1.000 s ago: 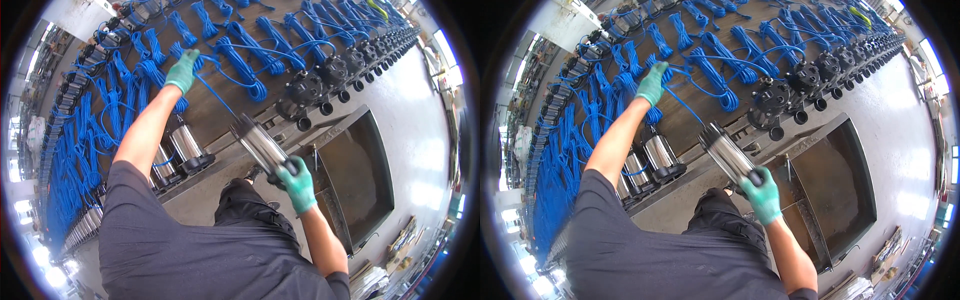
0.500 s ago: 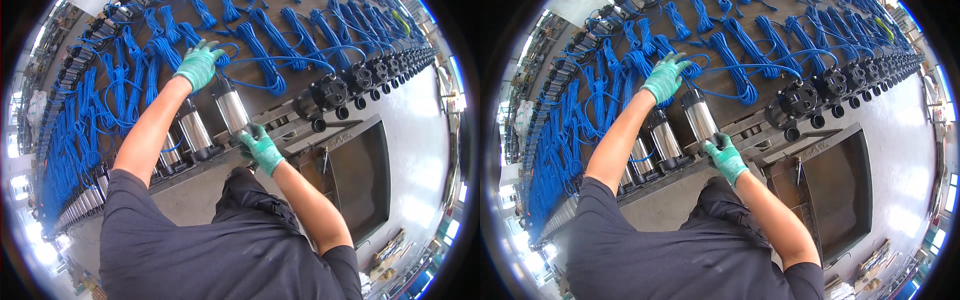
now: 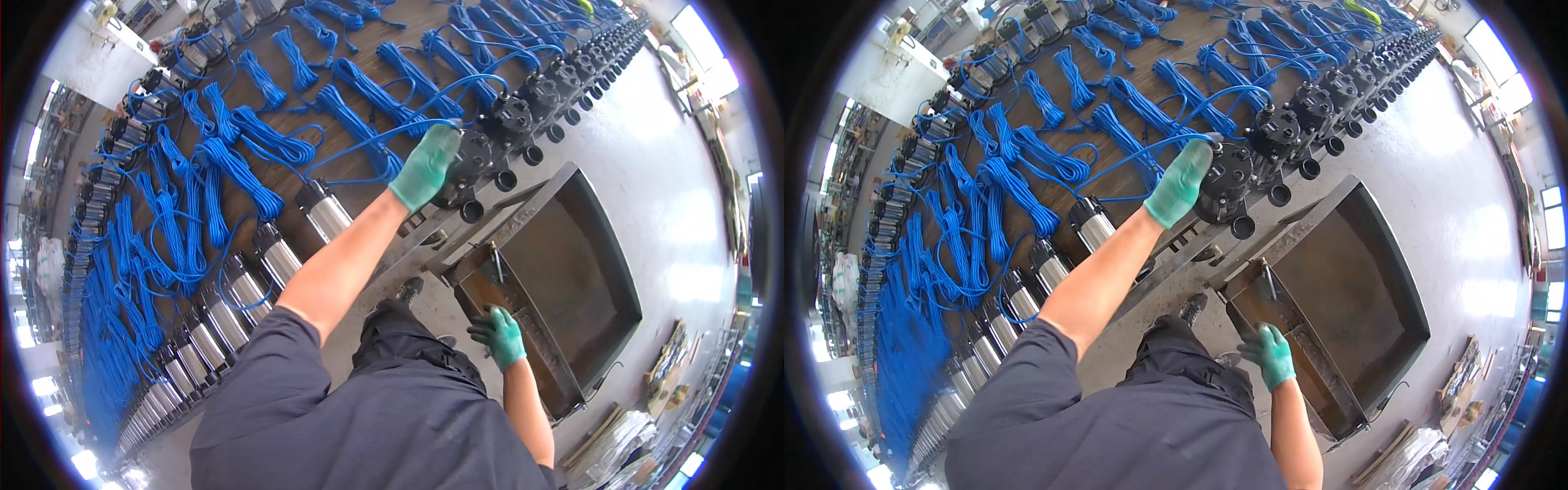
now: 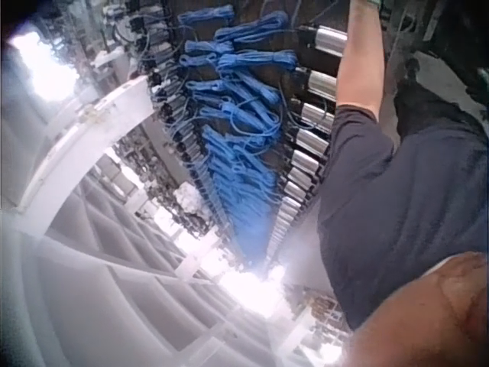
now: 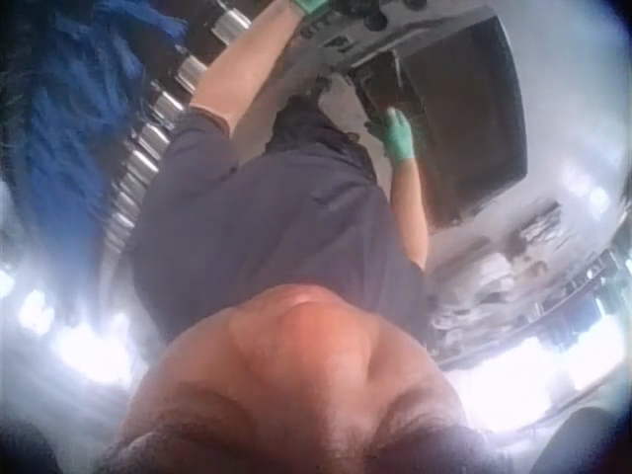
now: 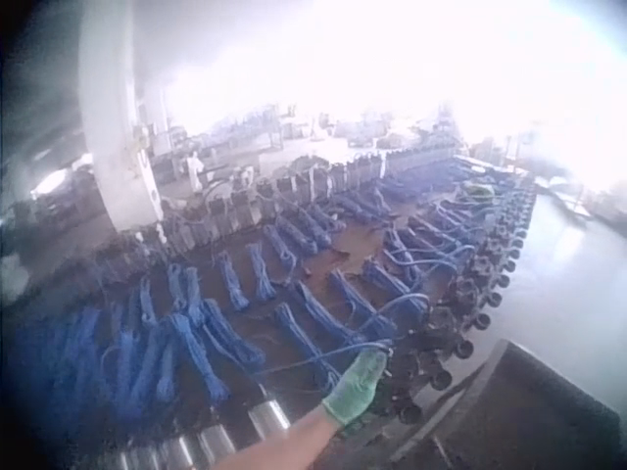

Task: The person picks up a submersible pump, immerses it into a bin of water, holds it while it is submerged, and then removes it and places it back onto the assembly line with other pumps.

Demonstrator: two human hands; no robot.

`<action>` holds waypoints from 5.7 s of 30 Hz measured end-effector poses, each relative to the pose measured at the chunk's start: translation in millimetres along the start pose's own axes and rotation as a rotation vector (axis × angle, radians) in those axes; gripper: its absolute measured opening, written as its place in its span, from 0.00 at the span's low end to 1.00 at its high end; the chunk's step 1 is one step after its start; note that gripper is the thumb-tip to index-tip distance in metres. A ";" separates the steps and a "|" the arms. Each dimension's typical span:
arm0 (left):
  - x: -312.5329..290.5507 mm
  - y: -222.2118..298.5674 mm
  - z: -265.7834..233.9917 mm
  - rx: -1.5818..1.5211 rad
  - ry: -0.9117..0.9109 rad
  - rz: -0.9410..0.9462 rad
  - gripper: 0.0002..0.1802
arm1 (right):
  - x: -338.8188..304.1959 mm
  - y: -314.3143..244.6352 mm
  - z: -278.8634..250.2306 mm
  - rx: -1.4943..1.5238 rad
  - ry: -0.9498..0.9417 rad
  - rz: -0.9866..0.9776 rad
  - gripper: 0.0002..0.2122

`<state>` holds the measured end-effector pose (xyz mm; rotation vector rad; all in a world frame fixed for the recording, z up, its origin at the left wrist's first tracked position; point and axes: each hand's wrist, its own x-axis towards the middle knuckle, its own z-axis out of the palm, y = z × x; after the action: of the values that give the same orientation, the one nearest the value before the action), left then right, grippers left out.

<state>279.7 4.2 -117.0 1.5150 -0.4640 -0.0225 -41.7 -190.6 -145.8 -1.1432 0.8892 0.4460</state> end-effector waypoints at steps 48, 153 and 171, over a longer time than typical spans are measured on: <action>-240.8 -16.5 173.2 0.473 -0.603 -0.376 0.25 | -135.6 109.3 -186.2 -0.191 0.763 -0.511 0.21; -249.6 17.9 210.2 0.714 -0.645 -0.436 0.51 | -95.3 168.9 -256.3 -0.437 0.615 -0.868 0.12; -252.4 15.3 212.8 0.686 -0.698 -0.467 0.47 | -108.2 155.5 -273.4 -1.010 0.640 -1.057 0.12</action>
<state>-20.1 -121.9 -175.6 2.2613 -0.6978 -0.8537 -319.4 -368.5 -189.0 -2.5577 0.4151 -0.4604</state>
